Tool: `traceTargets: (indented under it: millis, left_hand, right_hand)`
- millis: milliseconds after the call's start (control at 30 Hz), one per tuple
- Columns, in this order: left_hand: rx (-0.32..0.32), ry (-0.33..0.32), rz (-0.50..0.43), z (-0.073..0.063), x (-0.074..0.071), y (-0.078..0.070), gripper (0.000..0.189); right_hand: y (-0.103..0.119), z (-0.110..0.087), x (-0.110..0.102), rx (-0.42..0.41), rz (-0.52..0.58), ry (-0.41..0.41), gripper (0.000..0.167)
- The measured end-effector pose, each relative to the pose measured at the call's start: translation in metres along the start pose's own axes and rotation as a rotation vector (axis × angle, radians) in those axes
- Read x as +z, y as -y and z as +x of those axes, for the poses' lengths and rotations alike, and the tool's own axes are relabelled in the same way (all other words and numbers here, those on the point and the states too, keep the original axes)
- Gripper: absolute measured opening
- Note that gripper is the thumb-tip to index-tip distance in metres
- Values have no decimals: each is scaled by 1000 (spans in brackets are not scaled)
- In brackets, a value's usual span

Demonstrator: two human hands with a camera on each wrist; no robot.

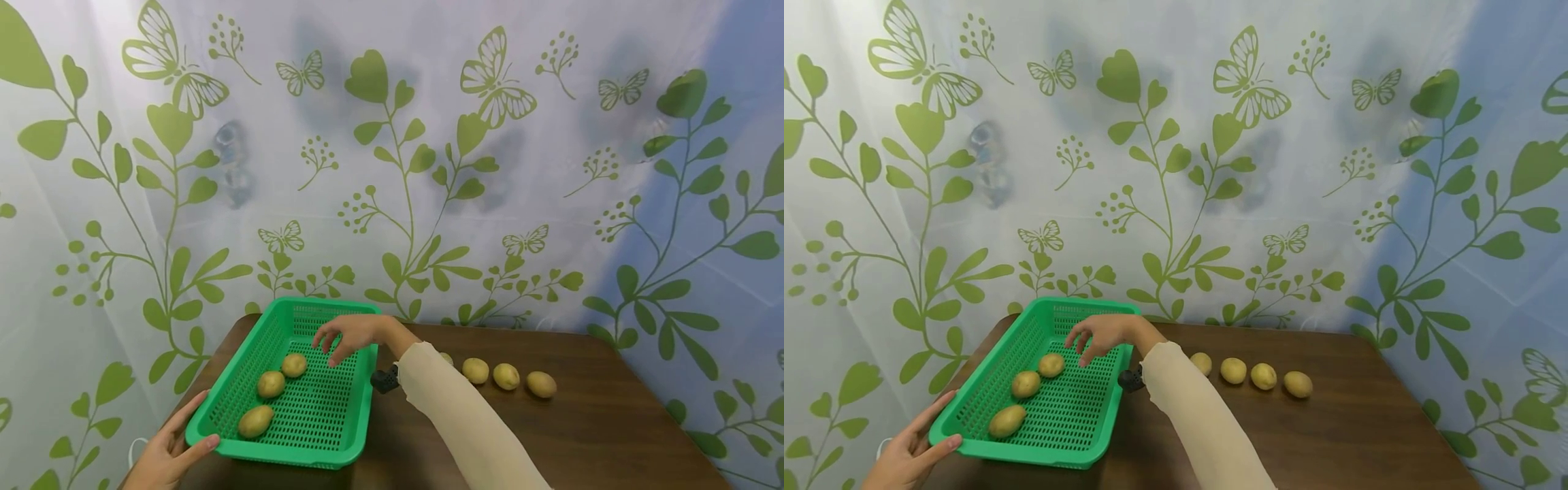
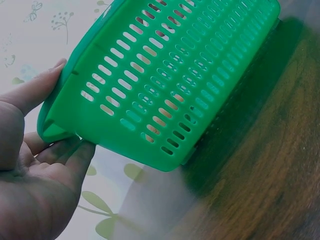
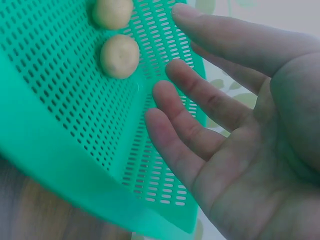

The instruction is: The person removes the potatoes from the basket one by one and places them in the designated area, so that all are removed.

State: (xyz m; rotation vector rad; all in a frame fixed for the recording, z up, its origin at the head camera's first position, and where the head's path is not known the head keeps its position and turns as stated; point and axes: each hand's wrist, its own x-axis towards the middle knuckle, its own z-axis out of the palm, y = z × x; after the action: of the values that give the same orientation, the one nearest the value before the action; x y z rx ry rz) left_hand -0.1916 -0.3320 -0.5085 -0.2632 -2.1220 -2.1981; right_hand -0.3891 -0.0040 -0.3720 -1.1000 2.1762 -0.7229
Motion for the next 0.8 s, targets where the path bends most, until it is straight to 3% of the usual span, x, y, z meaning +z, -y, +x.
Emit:
traceTargets:
  millis: [367, 633, 800]
  left_hand:
    - [30, -4, 26, -2, 0, -2, 77]
    - [20, 3, 61, -1, 0, -5, 75]
    - [8, -13, 80, -1, 3, -6, 75]
  right_hand:
    - [-1, 35, 12, -60, 158, -25, 49]
    - [-10, 63, 27, -78, 288, -118, 52]
    - [-20, 71, 36, -54, 310, -166, 53]
